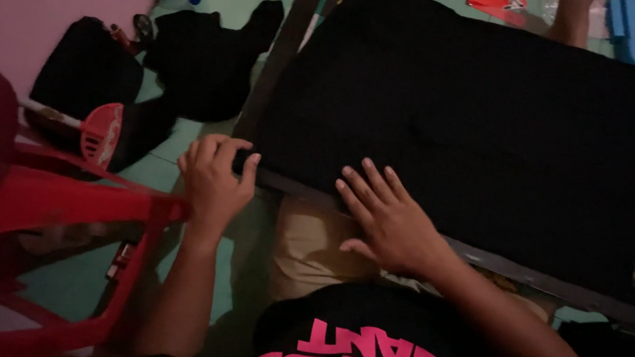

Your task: The person folds a black piece of clothing on a low table. They smooth the fabric, fold it in half lengthwise, then fold it again to create a compact rectangular shape.

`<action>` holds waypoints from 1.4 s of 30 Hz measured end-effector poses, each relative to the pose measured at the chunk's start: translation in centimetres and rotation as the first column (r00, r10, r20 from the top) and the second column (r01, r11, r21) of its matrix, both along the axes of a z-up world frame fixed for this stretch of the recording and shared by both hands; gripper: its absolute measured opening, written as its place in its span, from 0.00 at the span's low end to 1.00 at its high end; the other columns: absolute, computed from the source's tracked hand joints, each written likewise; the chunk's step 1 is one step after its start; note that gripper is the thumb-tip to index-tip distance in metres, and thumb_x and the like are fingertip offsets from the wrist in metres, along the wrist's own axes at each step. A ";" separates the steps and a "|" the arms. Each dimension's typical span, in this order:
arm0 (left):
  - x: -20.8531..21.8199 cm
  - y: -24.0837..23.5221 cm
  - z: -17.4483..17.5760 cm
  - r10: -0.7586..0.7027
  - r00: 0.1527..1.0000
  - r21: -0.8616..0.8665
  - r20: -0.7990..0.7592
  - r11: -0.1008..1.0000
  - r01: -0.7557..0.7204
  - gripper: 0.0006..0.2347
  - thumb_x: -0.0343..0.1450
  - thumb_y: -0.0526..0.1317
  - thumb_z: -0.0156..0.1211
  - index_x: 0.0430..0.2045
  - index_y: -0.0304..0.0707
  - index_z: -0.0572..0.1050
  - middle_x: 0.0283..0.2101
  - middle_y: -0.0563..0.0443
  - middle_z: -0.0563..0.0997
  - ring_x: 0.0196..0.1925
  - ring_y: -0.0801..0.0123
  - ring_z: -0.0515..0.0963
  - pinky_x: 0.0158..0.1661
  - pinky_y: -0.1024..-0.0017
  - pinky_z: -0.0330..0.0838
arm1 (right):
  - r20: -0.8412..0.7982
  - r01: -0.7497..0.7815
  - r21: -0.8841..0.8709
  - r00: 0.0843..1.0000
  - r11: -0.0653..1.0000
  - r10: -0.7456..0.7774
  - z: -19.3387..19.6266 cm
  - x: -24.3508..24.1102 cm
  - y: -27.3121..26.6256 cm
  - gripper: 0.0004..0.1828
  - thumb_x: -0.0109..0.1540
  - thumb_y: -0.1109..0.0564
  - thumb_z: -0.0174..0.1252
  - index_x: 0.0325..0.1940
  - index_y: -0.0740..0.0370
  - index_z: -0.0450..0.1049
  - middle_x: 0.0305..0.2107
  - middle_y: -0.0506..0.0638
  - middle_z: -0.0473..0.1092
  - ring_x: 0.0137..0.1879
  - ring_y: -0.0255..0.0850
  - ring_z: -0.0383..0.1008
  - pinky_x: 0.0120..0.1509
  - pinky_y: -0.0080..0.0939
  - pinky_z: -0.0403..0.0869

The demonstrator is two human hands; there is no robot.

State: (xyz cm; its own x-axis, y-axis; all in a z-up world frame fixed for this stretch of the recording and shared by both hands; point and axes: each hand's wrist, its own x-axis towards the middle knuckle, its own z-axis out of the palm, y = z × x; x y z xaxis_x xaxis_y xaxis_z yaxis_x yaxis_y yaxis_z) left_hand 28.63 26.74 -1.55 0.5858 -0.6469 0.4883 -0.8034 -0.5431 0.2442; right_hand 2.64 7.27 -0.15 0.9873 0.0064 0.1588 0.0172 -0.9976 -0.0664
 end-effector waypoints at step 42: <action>1.0 -3.0 2.7 -0.119 0.993 -0.051 -0.015 0.992 0.118 0.11 0.62 0.43 0.69 0.28 0.51 0.70 0.42 0.53 0.67 0.46 0.56 0.69 0.51 0.51 0.55 | 0.304 -0.103 0.155 0.951 0.983 0.052 2.3 9.7 -1.5 0.39 0.62 0.35 0.62 0.69 0.61 0.70 0.63 0.65 0.69 0.68 0.69 0.66 0.71 0.66 0.65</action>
State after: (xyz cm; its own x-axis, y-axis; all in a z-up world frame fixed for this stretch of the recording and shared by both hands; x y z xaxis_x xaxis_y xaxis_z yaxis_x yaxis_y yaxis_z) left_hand 29.63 23.78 1.14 0.5151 -0.6873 0.5122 -0.8568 -0.4308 0.2834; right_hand 12.32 5.75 2.19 0.8924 0.0293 0.4502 0.1385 -0.9675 -0.2115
